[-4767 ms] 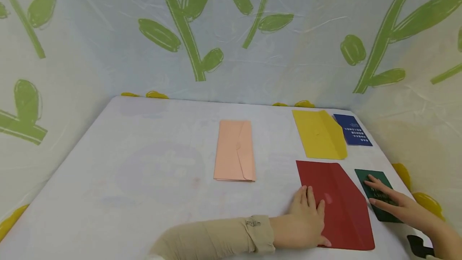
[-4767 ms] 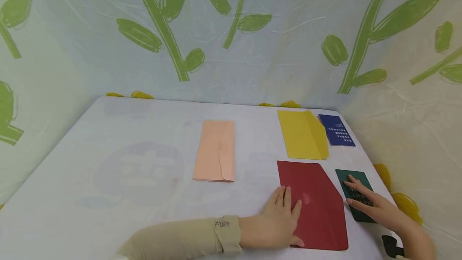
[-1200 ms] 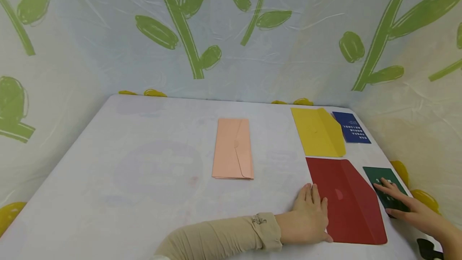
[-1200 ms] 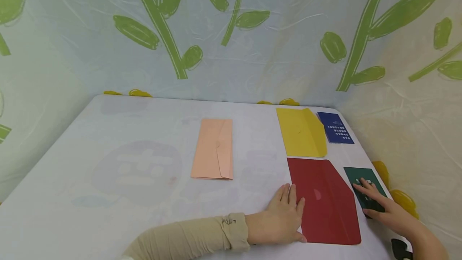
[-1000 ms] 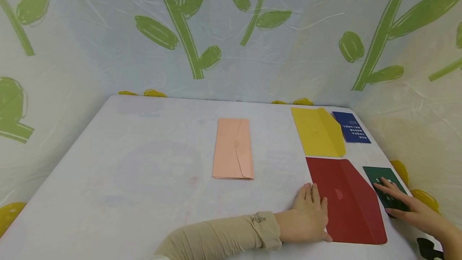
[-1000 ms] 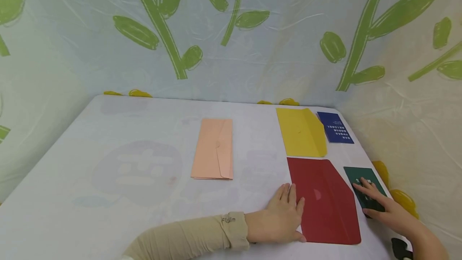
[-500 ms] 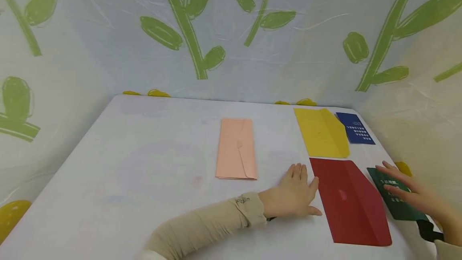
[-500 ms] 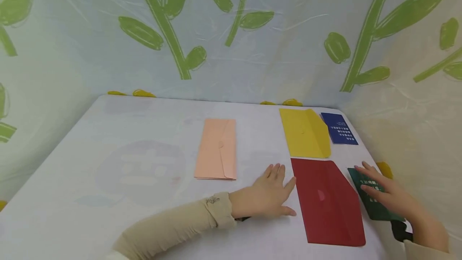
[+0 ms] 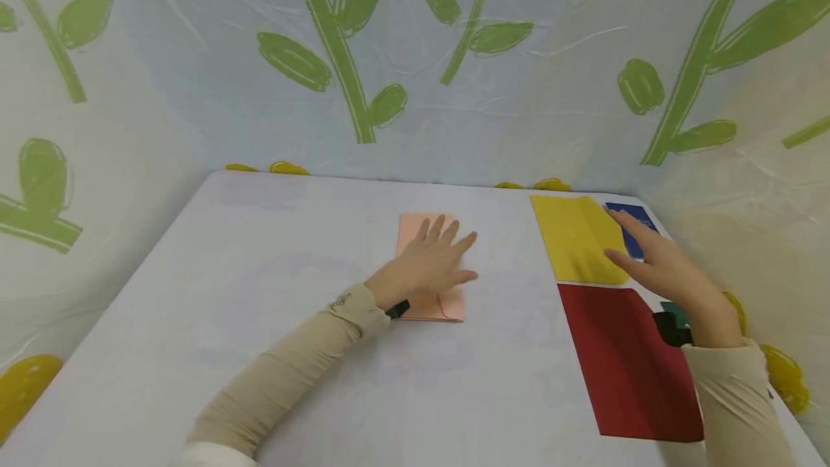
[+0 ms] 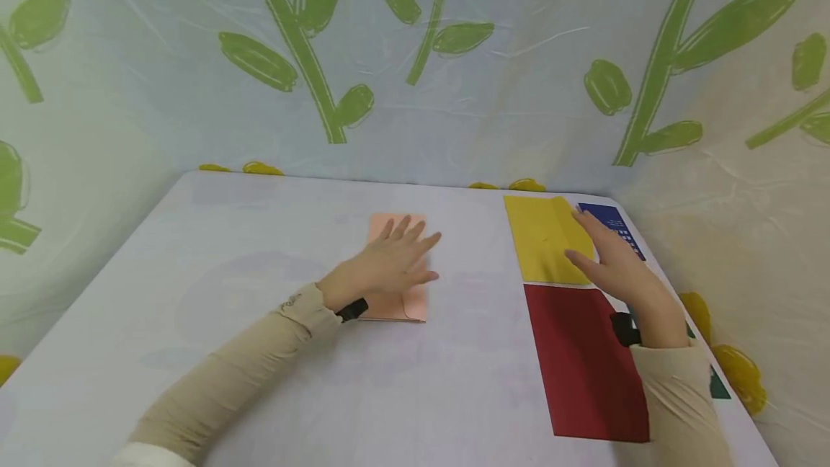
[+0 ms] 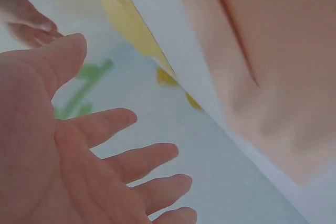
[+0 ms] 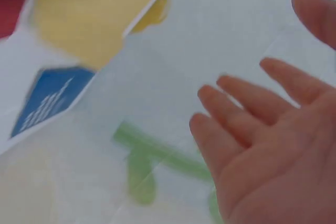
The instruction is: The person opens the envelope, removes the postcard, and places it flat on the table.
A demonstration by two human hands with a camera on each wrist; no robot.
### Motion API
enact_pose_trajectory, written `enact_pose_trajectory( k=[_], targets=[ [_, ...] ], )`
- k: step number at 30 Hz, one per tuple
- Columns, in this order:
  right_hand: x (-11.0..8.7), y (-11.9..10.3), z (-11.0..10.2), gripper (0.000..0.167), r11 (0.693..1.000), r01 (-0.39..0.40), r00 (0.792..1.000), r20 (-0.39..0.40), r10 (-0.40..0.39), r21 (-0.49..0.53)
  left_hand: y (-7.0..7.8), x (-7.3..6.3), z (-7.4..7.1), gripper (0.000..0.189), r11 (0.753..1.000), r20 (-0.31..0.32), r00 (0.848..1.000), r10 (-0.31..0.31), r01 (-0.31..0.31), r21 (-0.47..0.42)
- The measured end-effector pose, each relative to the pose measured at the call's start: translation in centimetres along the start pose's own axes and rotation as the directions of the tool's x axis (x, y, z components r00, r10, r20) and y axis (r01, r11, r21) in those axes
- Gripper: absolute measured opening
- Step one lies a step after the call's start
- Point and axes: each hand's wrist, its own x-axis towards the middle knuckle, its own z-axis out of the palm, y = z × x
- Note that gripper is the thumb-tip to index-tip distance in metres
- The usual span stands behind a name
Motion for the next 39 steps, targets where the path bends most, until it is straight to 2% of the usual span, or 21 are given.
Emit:
enact_pose_trajectory(
  k=[4, 7, 11, 15, 19, 23, 25, 29, 33, 36, 39],
  targets=[
    [2.3, -3.5, 1.1, 0.078, 0.999, 0.041, 0.998, -0.058, -0.040, 0.031, -4.2, -1.2, -0.8, 0.071, 0.996, -0.043, 0.997, -0.065, 0.062, -0.066],
    [3.9, -6.2, 2.6, 0.079, 0.996, 0.074, 0.994, -0.087, -0.069, 0.051, -6.7, -2.2, -0.9, 0.071, 0.988, -0.072, 0.992, -0.104, 0.094, -0.124],
    [5.9, -9.4, 5.5, 0.080, 0.989, 0.123, 0.991, -0.067, -0.118, 0.078, -8.9, -3.5, -0.3, 0.073, 0.973, -0.082, 0.987, -0.140, 0.122, -0.193],
    [7.5, -12.2, 9.0, 0.078, 0.987, 0.124, 0.992, 0.005, -0.125, 0.100, -10.1, -4.2, 1.0, 0.075, 0.965, -0.046, 0.988, -0.148, 0.134, -0.226],
    [8.5, -14.4, 11.9, 0.075, 0.981, 0.140, 0.986, 0.075, -0.151, 0.137, -10.3, -4.4, 2.5, 0.081, 0.956, 0.030, 0.993, -0.114, 0.118, -0.270],
    [9.1, -15.5, 13.8, 0.074, 0.977, 0.144, 0.976, 0.142, -0.167, 0.159, -9.8, -4.7, 3.5, 0.090, 0.931, 0.119, 0.990, -0.072, 0.110, -0.348],
    [9.4, -15.8, 14.5, 0.075, 0.979, 0.138, 0.970, 0.182, -0.164, 0.150, -9.3, -4.8, 3.6, 0.093, 0.929, 0.145, 0.988, -0.051, 0.100, -0.357],
    [9.9, -16.2, 15.4, 0.075, 0.986, 0.114, 0.951, 0.274, -0.144, 0.121, -8.5, -4.6, 3.8, 0.097, 0.945, 0.159, 0.987, -0.021, 0.072, -0.318],
    [9.9, -16.3, 16.0, 0.074, 0.992, 0.087, 0.925, 0.363, -0.116, 0.095, -7.9, -4.4, 4.0, 0.096, 0.963, 0.169, 0.985, -0.020, 0.064, -0.260],
    [9.6, -16.2, 16.1, 0.074, 0.994, 0.085, 0.912, 0.397, -0.106, 0.070, -7.4, -4.4, 4.1, 0.096, 0.970, 0.164, 0.986, -0.042, 0.079, -0.228],
    [9.3, -16.1, 16.1, 0.074, 0.995, 0.096, 0.912, 0.397, -0.104, 0.039, -7.1, -4.4, 4.2, 0.096, 0.974, 0.154, 0.986, -0.057, 0.089, -0.207]
  ],
)
